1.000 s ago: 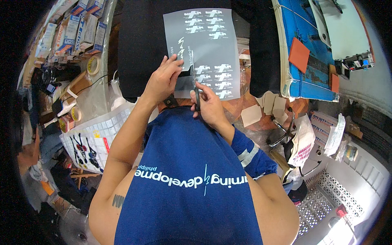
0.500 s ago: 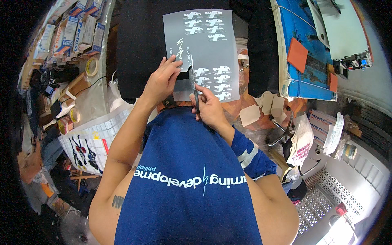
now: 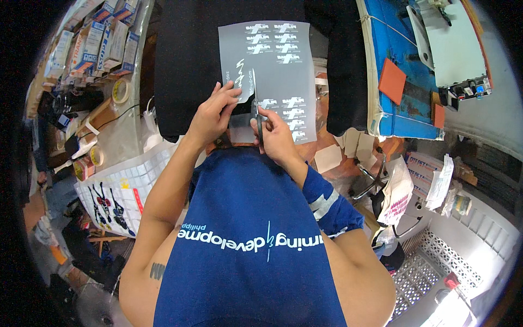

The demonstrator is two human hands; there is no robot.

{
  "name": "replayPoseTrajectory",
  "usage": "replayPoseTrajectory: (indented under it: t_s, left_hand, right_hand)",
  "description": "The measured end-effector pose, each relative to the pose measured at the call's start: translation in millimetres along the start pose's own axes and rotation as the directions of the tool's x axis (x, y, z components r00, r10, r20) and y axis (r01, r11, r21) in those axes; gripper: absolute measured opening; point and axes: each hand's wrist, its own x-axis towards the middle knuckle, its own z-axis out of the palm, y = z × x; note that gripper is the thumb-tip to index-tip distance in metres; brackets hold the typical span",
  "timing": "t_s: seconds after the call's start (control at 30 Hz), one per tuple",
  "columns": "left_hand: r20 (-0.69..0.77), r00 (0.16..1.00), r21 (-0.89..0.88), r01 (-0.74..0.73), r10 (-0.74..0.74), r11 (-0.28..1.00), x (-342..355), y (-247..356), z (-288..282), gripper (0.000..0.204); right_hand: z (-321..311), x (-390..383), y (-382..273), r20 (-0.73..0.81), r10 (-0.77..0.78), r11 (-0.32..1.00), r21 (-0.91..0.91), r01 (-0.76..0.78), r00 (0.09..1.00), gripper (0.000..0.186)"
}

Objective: The person places a black t-shirt on a heat press, aligns a transfer sheet, and operates the press to apply the design. They repeat this process with multiple shirts, cutting transfer sheets with scissors and stacking finished shirts.

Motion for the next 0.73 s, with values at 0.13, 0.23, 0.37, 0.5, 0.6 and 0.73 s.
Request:
replayPoseTrajectory:
  t_s: [0.13,0.23,0.37,0.5,0.6,0.73]
  left_hand:
    - [-0.009,1.000,-0.023,-0.016,0.016,1.000,-0.3,1.3,-2.4,0.013]
    - [0.022,1.000,-0.052,-0.006,0.007,0.999,-2.5,1.3,-4.5,0.013]
    - [0.042,0.999,-0.072,-0.021,0.024,0.997,-2.9,-1.6,-6.3,0.014]
    - [0.041,0.999,-0.049,-0.030,0.032,0.998,-3.7,0.6,-8.4,0.012]
    - [0.060,0.998,-0.006,-0.022,0.022,1.000,-1.2,7.8,-15.6,0.013]
    - [-0.038,0.991,0.094,0.129,-0.126,0.987,19.0,21.6,-5.0,0.031]
  right_hand:
    - [5.0,6.4,-4.9,-0.027,-0.009,0.998,0.062,0.010,1.000,0.050]
    - [5.8,17.1,-14.2,-0.040,0.008,0.996,0.084,-0.004,0.999,0.050]
    - [7.1,17.9,-19.5,-0.038,0.008,0.998,0.062,-0.006,0.999,0.051]
    - [6.9,20.5,-18.6,-0.034,-0.001,0.999,0.041,0.002,0.999,0.051]
    - [3.6,22.6,-16.7,-0.021,-0.003,0.998,0.056,0.004,1.000,0.051]
    - [3.0,28.8,-8.1,0.021,-0.005,0.995,0.096,0.003,1.000,0.054]
